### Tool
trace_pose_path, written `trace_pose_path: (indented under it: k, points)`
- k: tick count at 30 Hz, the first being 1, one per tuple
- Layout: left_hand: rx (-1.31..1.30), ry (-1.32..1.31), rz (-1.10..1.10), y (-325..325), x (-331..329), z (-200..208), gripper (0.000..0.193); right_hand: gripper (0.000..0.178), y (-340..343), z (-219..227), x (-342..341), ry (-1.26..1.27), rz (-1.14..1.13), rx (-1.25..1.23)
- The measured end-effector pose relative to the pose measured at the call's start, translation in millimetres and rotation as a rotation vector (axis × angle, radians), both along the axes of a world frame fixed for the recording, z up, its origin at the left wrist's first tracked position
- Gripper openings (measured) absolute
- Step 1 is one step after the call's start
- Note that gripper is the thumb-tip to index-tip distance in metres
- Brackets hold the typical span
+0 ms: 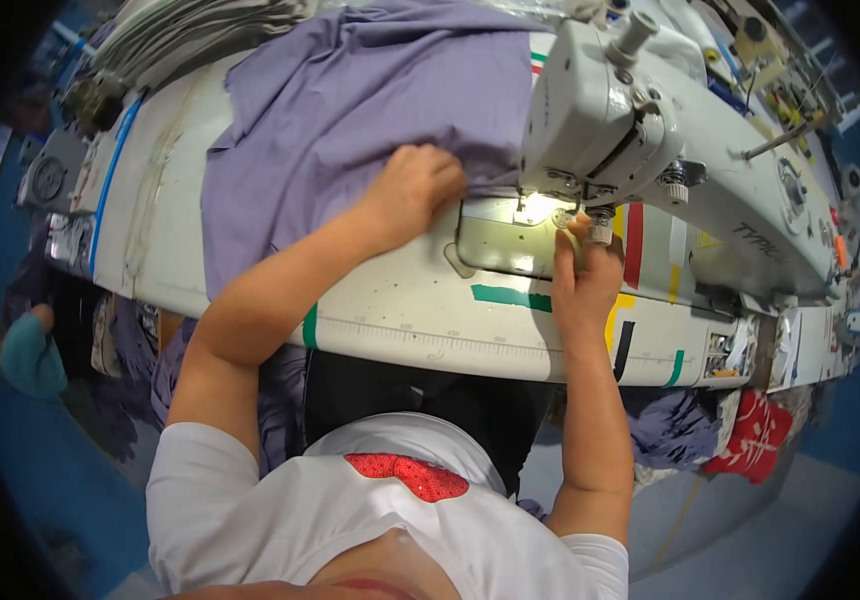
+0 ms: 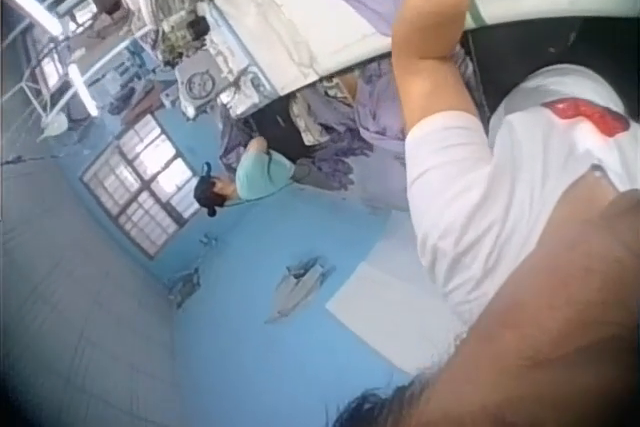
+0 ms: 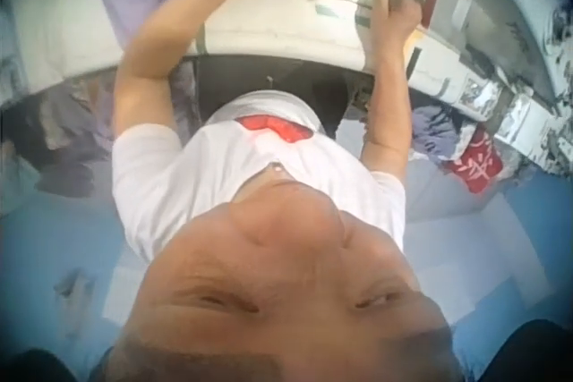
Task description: Sewing pieces of purple fabric together using an industrial sewing machine.
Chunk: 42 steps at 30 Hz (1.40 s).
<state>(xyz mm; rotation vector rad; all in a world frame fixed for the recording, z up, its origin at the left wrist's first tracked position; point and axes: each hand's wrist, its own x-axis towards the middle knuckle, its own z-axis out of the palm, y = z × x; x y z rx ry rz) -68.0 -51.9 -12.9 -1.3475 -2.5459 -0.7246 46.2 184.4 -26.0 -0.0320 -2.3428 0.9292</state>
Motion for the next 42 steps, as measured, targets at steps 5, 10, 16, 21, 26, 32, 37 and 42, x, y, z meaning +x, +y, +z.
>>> trace_pose_path:
  k: [5,10,16,21,26,32,37,42]
  points:
    - [-0.207,-0.495,0.138,-131.6,88.6,35.4,0.018,0.014,15.2,-4.8,18.2,-0.001,0.014,-0.037]
    - [-0.196,-0.041,1.312,-257.7,137.4,72.7,0.034,0.012,6.8,1.5,22.3,-0.041,-0.004,-0.093]
    - [0.160,-0.093,0.335,-74.8,119.1,27.2,0.068,0.011,9.4,-1.0,18.9,0.023,-0.027,-0.108]
    - [0.143,0.225,0.354,22.8,56.7,-1.6,0.051,0.008,12.4,-6.9,15.9,0.029,-0.058,-0.154]
    - [-0.024,0.204,0.570,57.3,22.3,-8.3,0.014,0.007,10.1,-5.8,12.9,0.016,-0.055,-0.111]
    - [0.303,-0.190,0.858,22.2,-1.8,21.1,0.013,0.009,6.6,-2.5,22.3,-0.015,-0.039,-0.186]
    - [0.685,-0.156,0.382,-71.8,82.2,172.2,0.020,0.030,-28.7,5.1,30.9,0.189,0.149,0.015]
    - [0.008,0.723,0.331,-165.7,182.8,332.7,0.035,0.084,-133.7,90.7,27.4,0.353,0.476,-0.077]
